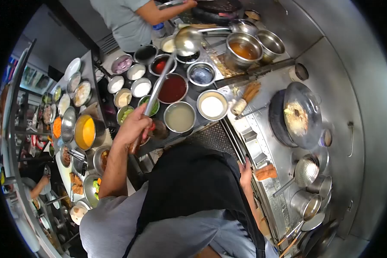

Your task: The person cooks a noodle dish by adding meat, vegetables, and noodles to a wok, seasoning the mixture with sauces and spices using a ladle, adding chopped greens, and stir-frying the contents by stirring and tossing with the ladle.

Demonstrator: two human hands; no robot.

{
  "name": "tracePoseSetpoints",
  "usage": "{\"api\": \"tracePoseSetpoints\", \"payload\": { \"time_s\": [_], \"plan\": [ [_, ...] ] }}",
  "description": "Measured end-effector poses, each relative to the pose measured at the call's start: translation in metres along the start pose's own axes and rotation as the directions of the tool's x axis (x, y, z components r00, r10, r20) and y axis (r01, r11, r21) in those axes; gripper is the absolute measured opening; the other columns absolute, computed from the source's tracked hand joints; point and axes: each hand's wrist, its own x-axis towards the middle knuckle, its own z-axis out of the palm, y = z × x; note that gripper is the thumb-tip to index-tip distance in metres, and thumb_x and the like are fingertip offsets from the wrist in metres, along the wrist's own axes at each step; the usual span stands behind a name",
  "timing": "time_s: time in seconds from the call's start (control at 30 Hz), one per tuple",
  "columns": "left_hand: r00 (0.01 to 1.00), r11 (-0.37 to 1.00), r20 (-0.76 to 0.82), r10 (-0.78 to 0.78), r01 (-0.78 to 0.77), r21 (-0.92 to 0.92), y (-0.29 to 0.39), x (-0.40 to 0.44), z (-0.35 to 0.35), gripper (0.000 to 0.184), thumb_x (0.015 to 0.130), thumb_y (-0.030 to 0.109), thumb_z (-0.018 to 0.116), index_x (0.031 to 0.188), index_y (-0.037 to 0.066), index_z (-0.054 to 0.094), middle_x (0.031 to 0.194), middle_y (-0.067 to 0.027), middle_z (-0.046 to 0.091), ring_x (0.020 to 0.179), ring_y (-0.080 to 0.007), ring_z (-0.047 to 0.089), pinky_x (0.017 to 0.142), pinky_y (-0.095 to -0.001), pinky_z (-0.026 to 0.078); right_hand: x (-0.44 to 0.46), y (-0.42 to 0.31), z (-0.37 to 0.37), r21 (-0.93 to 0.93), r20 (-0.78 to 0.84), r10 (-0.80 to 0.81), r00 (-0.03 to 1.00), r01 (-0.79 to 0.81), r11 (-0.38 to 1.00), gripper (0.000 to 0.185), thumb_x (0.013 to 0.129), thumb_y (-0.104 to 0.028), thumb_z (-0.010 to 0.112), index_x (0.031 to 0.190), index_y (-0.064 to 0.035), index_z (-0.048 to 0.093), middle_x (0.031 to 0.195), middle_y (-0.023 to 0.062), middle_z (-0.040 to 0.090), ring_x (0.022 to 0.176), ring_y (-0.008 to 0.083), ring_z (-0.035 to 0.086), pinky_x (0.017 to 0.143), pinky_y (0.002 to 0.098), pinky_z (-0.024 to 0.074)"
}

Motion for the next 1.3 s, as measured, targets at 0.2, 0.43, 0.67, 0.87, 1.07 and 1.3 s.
{"api": "tracePoseSetpoints", "payload": {
  "time_s": [0.2,0.43,0.67,0.87,1.07,1.3],
  "plan": [
    [0.952,0.962,-0.305,0.026,0.059,0.268,-0.031,0.048,-0.083,0.030,0.083,0.007,0.052,0.112,-0.001,0.056,0.065,-0.0046,0.057,0.047,-0.0148,0.056,0.047,-0.0303,0.045,-0.089,0.093,0.018,-0.213,0.004,0.390,0.921,-0.381,0.900,0.052,0.097,-0.014,0.058,0.144,0.0029,0.045,0.118,0.0225,0.067,0.110,0.0332,0.064,0.088,0.0417,0.0514],
    [0.929,0.984,-0.369,0.024,0.044,0.175,-0.078,0.117,-0.119,0.027,0.083,0.007,0.053,0.108,0.001,0.059,0.068,-0.0035,0.058,0.048,-0.0136,0.055,0.047,-0.0293,0.045,-0.097,0.142,0.028,-0.001,-0.062,0.542,0.838,-0.543,0.840,0.056,0.096,-0.010,0.061,0.146,0.0044,0.041,0.100,0.0159,0.067,0.089,0.0260,0.066,0.074,0.0376,0.0527],
    [0.951,0.998,-0.303,-0.055,0.057,-0.003,-0.085,0.129,-0.126,0.029,0.087,0.007,0.053,0.115,0.004,0.059,0.072,-0.0015,0.057,0.048,-0.0122,0.053,0.045,-0.0272,0.044,-0.082,0.138,0.025,0.101,-0.089,0.555,0.827,-0.546,0.831,0.060,0.095,-0.005,0.063,0.149,0.0040,0.037,0.083,0.0087,0.065,0.070,0.0176,0.063,0.061,0.0323,0.0518],
    [0.960,0.956,-0.268,-0.079,-0.003,-0.294,-0.091,0.125,-0.129,0.022,0.091,0.010,0.053,0.113,0.008,0.056,0.071,-0.0002,0.056,0.048,-0.0112,0.053,0.042,-0.0277,0.044,-0.076,0.052,0.023,0.176,-0.074,0.568,0.820,-0.550,0.816,0.062,0.095,-0.002,0.062,0.151,0.0006,0.034,0.078,0.0054,0.062,0.067,0.0126,0.059,0.058,0.0295,0.0498],
    [0.955,0.964,-0.287,-0.077,-0.002,-0.265,-0.084,0.123,-0.129,0.011,0.093,0.012,0.054,0.104,0.011,0.054,0.071,0.0005,0.055,0.047,-0.0106,0.052,0.041,-0.0276,0.043,-0.088,0.076,0.021,0.279,-0.064,0.601,0.797,-0.563,0.777,0.063,0.094,-0.002,0.062,0.151,-0.0016,0.035,0.084,0.0083,0.065,0.071,0.0141,0.062,0.062,0.0303,0.0517],
    [0.931,0.951,-0.347,-0.112,-0.001,-0.310,-0.084,0.123,-0.122,0.011,0.093,0.011,0.055,0.104,0.012,0.054,0.070,0.0015,0.054,0.047,-0.0095,0.048,0.041,-0.0266,0.039,-0.092,0.100,0.007,0.065,-0.107,0.619,0.778,-0.616,0.785,0.062,0.093,-0.006,0.062,0.151,-0.0040,0.038,0.090,0.0114,0.067,0.062,0.0184,0.065,0.053,0.0323,0.0530]
  ]
}}
